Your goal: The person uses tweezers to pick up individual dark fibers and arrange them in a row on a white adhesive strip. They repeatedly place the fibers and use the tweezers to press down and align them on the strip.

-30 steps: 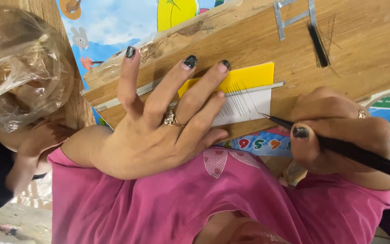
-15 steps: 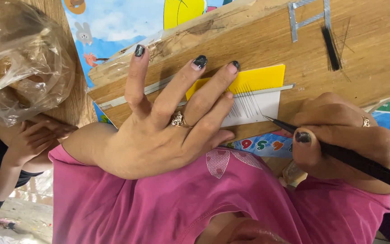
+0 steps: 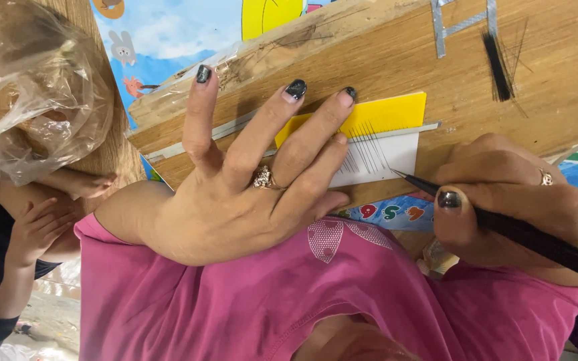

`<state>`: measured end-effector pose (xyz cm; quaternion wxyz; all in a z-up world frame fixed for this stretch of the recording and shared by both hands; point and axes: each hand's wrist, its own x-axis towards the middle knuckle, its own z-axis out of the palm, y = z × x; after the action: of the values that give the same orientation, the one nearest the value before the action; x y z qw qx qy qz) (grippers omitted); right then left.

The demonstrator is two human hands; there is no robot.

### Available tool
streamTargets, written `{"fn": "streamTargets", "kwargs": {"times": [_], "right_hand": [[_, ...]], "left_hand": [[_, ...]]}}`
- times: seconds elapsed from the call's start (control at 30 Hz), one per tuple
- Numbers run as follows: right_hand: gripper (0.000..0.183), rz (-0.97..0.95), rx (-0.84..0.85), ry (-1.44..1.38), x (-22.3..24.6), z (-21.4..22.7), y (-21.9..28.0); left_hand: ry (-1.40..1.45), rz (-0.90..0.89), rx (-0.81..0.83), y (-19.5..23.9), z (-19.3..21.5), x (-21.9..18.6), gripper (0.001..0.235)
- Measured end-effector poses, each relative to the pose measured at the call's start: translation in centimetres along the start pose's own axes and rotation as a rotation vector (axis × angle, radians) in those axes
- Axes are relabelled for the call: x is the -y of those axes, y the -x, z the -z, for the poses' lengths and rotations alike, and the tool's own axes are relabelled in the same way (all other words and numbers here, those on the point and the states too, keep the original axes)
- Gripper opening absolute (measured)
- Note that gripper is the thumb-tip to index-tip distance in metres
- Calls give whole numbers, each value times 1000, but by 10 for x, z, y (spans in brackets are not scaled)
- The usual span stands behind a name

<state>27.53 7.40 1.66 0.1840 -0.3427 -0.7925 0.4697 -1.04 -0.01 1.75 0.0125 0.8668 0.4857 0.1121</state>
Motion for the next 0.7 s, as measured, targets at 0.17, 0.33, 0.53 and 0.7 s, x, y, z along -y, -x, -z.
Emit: {"fn": "streamTargets", "kwargs": {"times": [0.17,0.33,0.53,0.7], "right_hand": [[26,20,18,9,5,1,-8],[20,31,18,-29,-1,2,-4],[24,-21,16,3,7,0,-6],[25,60,20,11,1,-1,-8]], "left_hand": [[-14,12,-5,0,-1,-1,45],[-26,1,11,0,-1,-2,62],[-77,-4,34,0,2,-4,75],[-181,-32,49,0,0,-5,89]]}}
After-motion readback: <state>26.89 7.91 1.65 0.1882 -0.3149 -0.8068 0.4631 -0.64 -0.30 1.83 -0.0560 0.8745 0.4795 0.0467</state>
